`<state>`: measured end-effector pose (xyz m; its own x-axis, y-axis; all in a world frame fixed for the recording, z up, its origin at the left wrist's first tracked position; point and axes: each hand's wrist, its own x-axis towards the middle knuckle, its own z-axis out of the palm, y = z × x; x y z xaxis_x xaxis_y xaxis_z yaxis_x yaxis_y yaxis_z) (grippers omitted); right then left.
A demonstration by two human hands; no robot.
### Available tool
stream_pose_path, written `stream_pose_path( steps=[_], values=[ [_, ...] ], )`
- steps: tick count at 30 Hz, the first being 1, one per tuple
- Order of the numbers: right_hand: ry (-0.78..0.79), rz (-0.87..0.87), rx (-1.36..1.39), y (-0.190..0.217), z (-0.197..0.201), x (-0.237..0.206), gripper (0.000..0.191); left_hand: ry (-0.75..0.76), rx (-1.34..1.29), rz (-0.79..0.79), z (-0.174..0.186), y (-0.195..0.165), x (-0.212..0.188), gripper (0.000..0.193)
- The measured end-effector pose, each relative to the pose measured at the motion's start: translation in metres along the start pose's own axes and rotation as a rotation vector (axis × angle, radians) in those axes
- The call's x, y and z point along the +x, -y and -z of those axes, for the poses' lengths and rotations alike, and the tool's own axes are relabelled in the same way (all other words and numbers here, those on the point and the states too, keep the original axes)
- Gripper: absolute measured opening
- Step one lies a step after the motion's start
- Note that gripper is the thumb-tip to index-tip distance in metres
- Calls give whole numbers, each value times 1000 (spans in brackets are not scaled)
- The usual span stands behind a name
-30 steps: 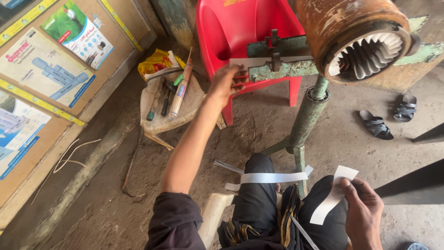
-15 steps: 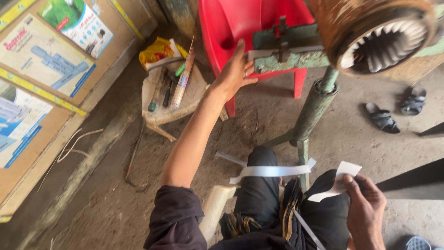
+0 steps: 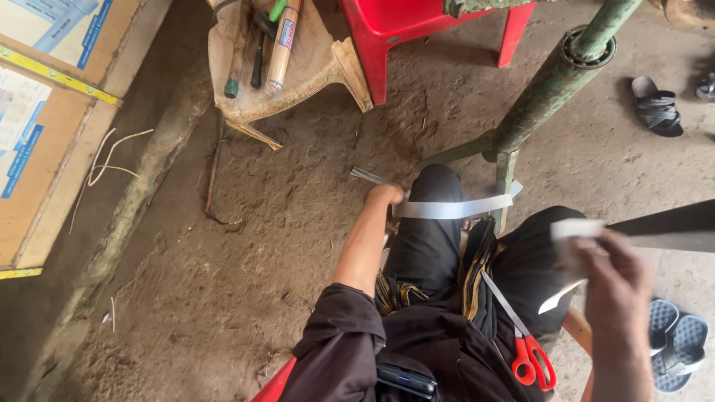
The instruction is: The person cuts white paper strips with scissors, folds them, and inserts them one by one into the slots of a stationary motor stator. The person repeats this process, handling each strip individually and placing it into the stator.
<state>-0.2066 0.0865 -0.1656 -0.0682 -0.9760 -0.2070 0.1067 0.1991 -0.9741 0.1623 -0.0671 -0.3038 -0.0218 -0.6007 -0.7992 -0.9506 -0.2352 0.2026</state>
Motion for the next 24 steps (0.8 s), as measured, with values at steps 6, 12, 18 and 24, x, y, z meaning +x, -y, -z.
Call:
stream_pose_path(
  steps=[6,12,18,24],
  values=[
    [427,42,-844,-40,-107,66,31,-63,-769,90,-7,-22,16,55],
    [471,156,-957,-94,-151,87,24,-62,-1171,247,-31,-28,16,48],
    [623,139,-907,-107,-121,63,20,-116,-1584,325,-34,-32,12,42],
    [266,-21,-939,-95,-11,74,19,-444,-2168,100,21,-14,18,36]
  ],
)
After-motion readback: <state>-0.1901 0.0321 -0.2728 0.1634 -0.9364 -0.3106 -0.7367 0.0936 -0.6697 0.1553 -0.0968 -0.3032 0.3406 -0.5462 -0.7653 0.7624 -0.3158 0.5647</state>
